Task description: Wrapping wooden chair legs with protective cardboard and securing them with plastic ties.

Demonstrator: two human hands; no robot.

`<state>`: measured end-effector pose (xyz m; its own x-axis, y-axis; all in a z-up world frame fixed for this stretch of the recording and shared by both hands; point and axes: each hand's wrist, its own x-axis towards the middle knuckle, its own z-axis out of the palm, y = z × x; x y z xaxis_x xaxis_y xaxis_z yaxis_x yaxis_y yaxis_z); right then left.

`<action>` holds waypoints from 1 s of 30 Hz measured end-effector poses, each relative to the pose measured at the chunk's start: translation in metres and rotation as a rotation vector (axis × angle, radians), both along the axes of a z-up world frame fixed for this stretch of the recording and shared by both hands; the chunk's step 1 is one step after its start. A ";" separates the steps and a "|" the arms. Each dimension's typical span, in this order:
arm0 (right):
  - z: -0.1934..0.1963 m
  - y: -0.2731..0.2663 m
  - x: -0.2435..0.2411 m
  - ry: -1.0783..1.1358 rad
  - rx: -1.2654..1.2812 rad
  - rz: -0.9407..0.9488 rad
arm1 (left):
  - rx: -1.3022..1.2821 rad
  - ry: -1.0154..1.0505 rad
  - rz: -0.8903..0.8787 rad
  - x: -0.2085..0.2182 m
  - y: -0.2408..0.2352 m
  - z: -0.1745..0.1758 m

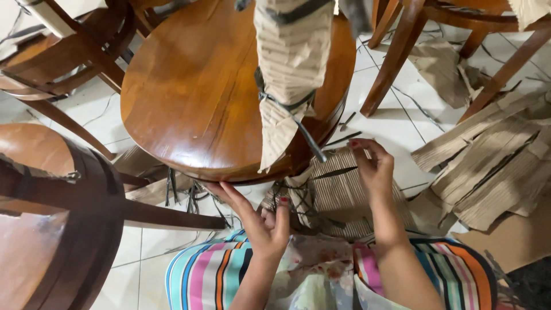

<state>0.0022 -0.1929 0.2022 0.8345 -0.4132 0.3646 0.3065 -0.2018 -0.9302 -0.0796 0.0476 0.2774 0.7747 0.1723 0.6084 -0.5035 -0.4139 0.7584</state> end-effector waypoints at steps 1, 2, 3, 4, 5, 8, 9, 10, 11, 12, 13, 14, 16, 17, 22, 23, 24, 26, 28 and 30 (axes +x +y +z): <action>0.009 -0.001 0.006 -0.003 0.000 0.001 | 0.000 -0.003 0.001 0.003 -0.002 -0.001; 0.018 -0.002 0.010 0.102 0.034 0.015 | 0.019 -0.003 0.012 0.004 -0.003 -0.002; 0.026 -0.003 0.015 0.208 0.069 0.029 | 0.039 -0.004 0.023 0.006 -0.005 -0.004; 0.033 -0.003 0.023 0.211 0.070 0.026 | 0.040 0.000 0.021 0.007 -0.007 -0.003; 0.040 -0.004 0.030 0.263 0.129 0.051 | -0.108 0.091 -0.015 0.008 -0.010 -0.003; 0.066 -0.002 0.054 0.450 0.416 0.090 | -0.220 0.191 -0.035 0.011 -0.012 -0.010; 0.077 0.000 0.063 0.571 0.640 0.106 | -0.186 0.184 -0.018 0.013 -0.011 -0.013; 0.056 -0.010 0.082 0.576 0.642 0.104 | -0.185 0.190 -0.018 0.015 -0.009 -0.020; 0.034 -0.019 0.101 0.562 0.806 0.232 | -0.080 0.146 0.039 0.017 -0.007 -0.026; 0.014 -0.028 0.120 0.541 0.967 0.363 | 0.024 0.098 0.095 0.020 -0.005 -0.032; 0.020 -0.028 0.124 0.542 0.968 0.361 | 0.024 0.099 0.094 0.024 -0.003 -0.036; 0.026 -0.029 0.128 0.529 0.977 0.392 | 0.100 0.029 0.126 0.027 -0.001 -0.039; 0.033 -0.028 0.133 0.512 0.985 0.424 | 0.175 -0.046 0.156 0.032 0.002 -0.040; 0.034 -0.027 0.134 0.513 0.892 0.399 | 0.173 -0.021 0.154 0.033 0.004 -0.038; 0.019 -0.035 0.138 0.564 0.764 0.375 | 0.197 -0.045 0.133 0.034 0.012 -0.042; 0.006 -0.040 0.143 0.580 0.797 0.371 | 0.197 -0.038 0.119 0.033 0.014 -0.042; -0.005 -0.045 0.148 0.593 0.825 0.367 | 0.192 -0.034 0.106 0.033 0.016 -0.043; 0.004 -0.039 0.131 0.595 0.794 0.251 | 0.162 -0.020 0.115 0.032 0.018 -0.045; 0.010 -0.034 0.114 0.596 0.761 0.137 | 0.132 -0.005 0.127 0.030 0.022 -0.039; 0.015 -0.035 0.099 0.606 0.685 0.024 | 0.087 -0.098 0.084 0.031 0.026 -0.023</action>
